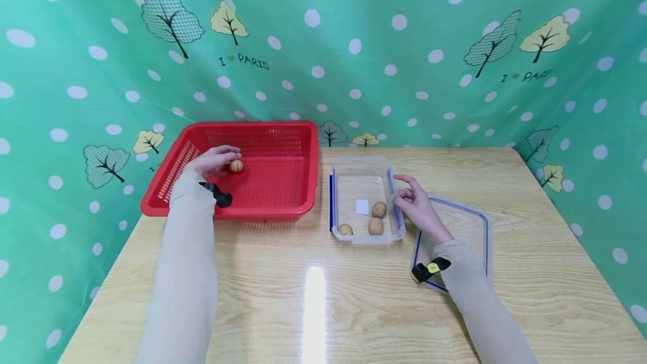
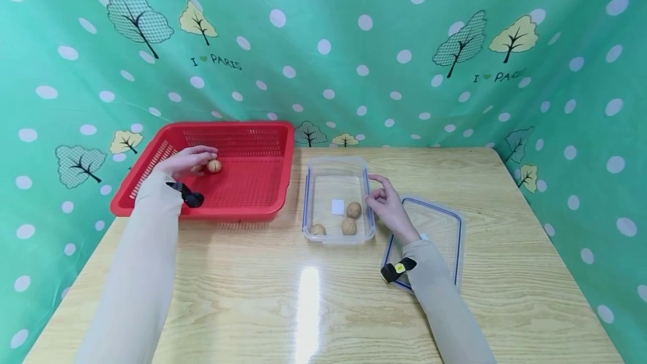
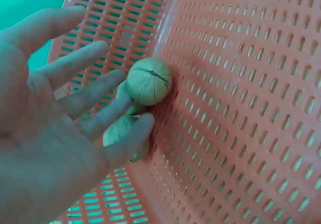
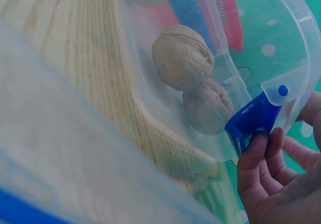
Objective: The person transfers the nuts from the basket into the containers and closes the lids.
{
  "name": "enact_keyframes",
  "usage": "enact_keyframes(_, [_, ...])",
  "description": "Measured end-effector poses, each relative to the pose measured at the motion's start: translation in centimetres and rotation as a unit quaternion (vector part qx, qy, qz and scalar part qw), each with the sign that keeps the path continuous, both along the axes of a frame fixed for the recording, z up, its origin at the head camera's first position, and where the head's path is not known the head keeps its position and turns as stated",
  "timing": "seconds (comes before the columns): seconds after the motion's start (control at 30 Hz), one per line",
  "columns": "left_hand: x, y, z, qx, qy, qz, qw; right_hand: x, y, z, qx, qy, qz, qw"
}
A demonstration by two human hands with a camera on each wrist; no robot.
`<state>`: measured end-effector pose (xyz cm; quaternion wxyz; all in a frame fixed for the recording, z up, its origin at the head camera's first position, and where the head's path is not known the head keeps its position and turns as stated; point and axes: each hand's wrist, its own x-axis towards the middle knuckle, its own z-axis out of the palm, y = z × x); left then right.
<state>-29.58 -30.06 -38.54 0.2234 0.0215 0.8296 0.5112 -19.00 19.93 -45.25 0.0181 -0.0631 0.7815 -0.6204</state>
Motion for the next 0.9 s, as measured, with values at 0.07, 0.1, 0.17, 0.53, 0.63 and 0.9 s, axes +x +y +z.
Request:
enact_keyframes(0.07, [0.0, -0.2, -0.2, 0.01, -0.006, -0.009, 0.9999, 0.0, 0.0, 0.0, -0.003, -0.003, 0.001, 1.0])
enact_keyframes(0.1, [0.0, -0.2, -0.3, 0.015, -0.01, -0.01, 0.9998, -0.1, 0.0, 0.1, -0.005, -0.004, 0.002, 1.0])
enact_keyframes(0.17, [0.0, -0.2, -0.5, 0.034, -0.017, -0.01, 0.9992, -0.1, 0.0, 0.2, -0.011, -0.006, 0.004, 1.0])
enact_keyframes(0.53, [0.1, 0.8, -0.2, 0.043, -0.101, -0.063, 0.9919, 0.7, -0.2, 1.8, -0.009, -0.006, 0.006, 1.0])
enact_keyframes(0.63, [-0.2, 1.1, -0.1, 0.03, -0.127, -0.113, 0.9849, 0.9, -0.2, 2.3, -0.014, -0.01, 0.007, 1.0])
enact_keyframes(0.9, [-0.2, 3.5, 0.4, 0.01, -0.156, -0.162, 0.9743, 0.1, 0.1, 0.2, -0.005, -0.001, 0.002, 1.0])
